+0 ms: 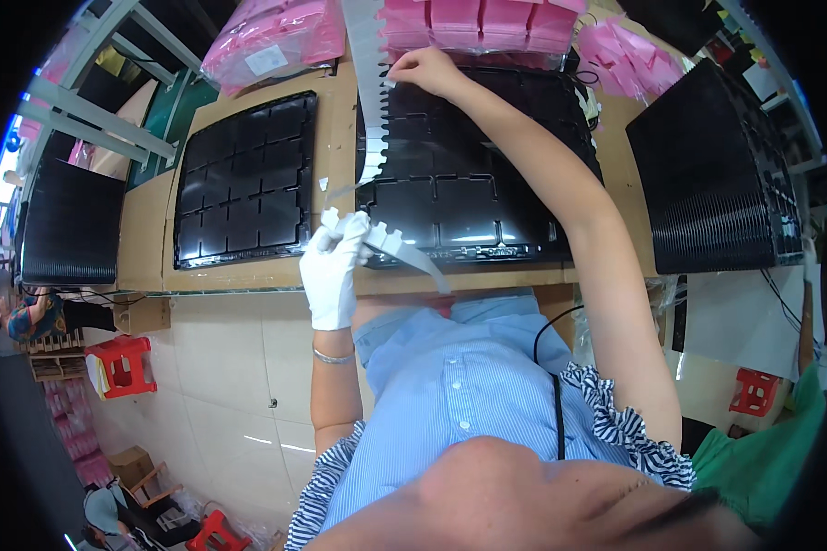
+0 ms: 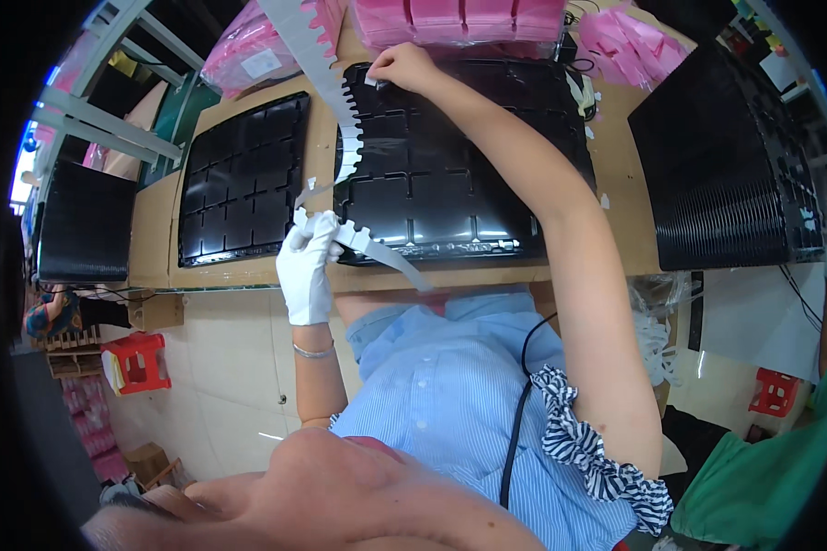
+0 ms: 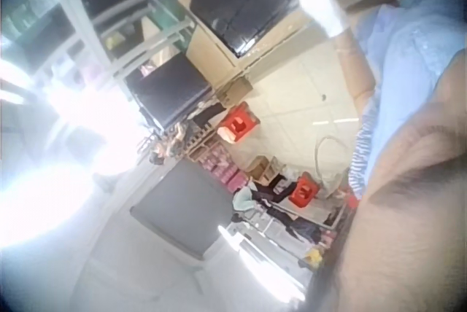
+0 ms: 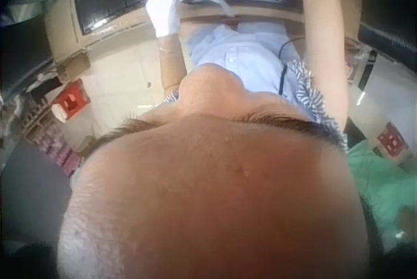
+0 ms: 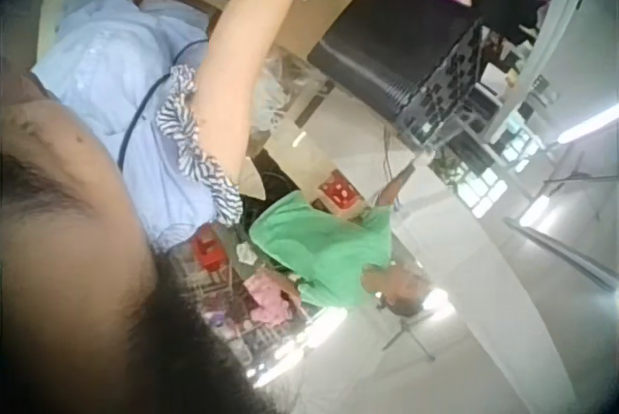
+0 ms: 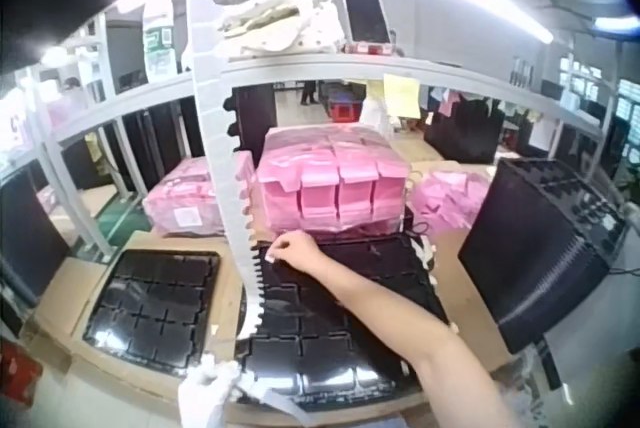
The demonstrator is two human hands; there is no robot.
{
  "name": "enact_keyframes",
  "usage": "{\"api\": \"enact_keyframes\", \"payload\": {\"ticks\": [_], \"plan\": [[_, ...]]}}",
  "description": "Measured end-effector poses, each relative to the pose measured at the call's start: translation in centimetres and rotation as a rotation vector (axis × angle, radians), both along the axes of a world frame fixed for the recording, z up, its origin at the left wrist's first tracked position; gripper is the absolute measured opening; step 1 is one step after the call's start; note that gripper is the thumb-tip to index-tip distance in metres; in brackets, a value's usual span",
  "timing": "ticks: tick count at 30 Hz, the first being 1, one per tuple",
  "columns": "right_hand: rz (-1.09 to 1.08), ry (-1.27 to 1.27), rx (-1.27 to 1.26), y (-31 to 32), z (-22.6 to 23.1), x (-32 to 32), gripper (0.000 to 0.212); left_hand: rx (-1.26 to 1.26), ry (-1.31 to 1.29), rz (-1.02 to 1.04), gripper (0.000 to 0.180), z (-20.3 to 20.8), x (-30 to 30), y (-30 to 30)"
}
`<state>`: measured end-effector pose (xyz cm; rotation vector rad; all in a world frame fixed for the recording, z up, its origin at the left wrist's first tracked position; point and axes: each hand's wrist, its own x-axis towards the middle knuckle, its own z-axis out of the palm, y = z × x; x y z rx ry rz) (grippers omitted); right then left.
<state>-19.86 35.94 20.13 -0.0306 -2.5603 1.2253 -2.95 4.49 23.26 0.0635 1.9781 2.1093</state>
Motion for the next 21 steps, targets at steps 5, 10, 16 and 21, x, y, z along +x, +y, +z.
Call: {"api": "enact_keyframes", "payload": {"ticks": [5, 10, 16, 21], "plan": [[-0.019, -0.086, 0.350, -1.0, 1.1, -0.7, 0.015, 0.007, -0.070, -0.004, 0.014, 0.6, 0.1, 0.1], [-0.024, -0.068, 0.468, -0.9, 1.1, -1.2, 0.017, -0.008, -0.092, -0.032, 0.013, 0.6, -0.1, 0.1], [-0.084, -0.084, 0.510, -1.4, 1.1, -1.5, 0.017, 0.021, -0.102, -0.035, 0.014, 0.6, -0.2, 0.1], [-0.077, -0.078, 0.480, -1.1, 0.8, -1.7, 0.018, 0.021, -0.100, -0.029, 0.015, 0.6, -0.1, 0.1]]}}
